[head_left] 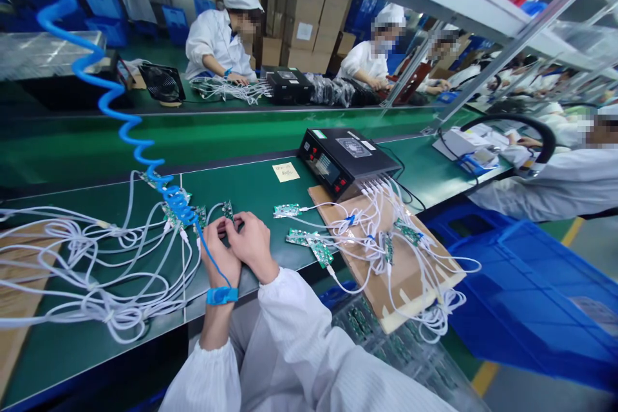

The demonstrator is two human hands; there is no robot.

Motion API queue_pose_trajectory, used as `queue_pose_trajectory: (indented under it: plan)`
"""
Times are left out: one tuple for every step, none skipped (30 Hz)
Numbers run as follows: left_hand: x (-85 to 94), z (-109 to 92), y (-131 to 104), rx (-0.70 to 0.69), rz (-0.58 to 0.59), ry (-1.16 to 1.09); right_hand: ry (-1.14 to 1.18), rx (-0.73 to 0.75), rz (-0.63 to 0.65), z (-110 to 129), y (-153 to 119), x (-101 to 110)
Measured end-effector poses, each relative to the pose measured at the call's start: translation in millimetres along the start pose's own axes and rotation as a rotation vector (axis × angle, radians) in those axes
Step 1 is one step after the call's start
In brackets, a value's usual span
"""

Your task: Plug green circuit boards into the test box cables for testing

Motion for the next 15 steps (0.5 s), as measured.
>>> queue_pose_trajectory:
  plan:
    - [0.1,0,0,0.005,-0.001,-0.009,0.009,-0.006,0.002,0,0,0]
    - [0.0,0,0,0.010,0.001,-0.019,0.023,-0.017,0.007,1,-1,1]
    - [-0.2,0,0,0.016,0.005,-0.031,0.042,-0.033,0.013,1,-2,2]
    - [-0.5,0,0,0.021,0.009,-0.042,0.063,-0.049,0.022,1,-2,3]
    - [-0.7,0,0,0.027,0.012,-0.054,0.083,-0.063,0.031,2,-2,4]
    - [-0.6,0,0,0.032,0.012,-0.067,0.099,-0.074,0.042,2,-2,5]
    - [-0.1,0,0,0.035,0.009,-0.081,0.110,-0.082,0.056,3,-1,6]
    - [0.6,-1,0,0.038,0.003,-0.093,0.118,-0.088,0.072,4,0,6]
    - [1.5,-2,0,0.040,-0.006,-0.102,0.125,-0.094,0.091,5,2,4]
    - [2.5,-3,0,0.041,-0.015,-0.109,0.136,-0.102,0.115,5,3,2]
    - [3.5,-4,0,0.042,-0.023,-0.111,0.154,-0.110,0.137,5,5,-1]
    - [4.4,-5,0,0.043,-0.031,-0.111,0.181,-0.110,0.147,5,6,-3]
    - [5.1,-6,0,0.045,-0.037,-0.112,0.220,-0.102,0.134,6,7,-3]
    - [5.8,-7,0,0.050,-0.044,-0.113,0.272,-0.087,0.089,7,7,0]
    - [6.1,-8,0,0.054,-0.050,-0.115,0.335,-0.064,0.010,9,6,9]
Point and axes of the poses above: each hand's wrist, its own y-axis towards the middle knuckle, its own x-axis out of the back of the hand, z = x × y, the point moved 8 cm from there along y, towards the middle knuckle, and after that the axes turned 10 degrees about -z, right-handed, at the moved point
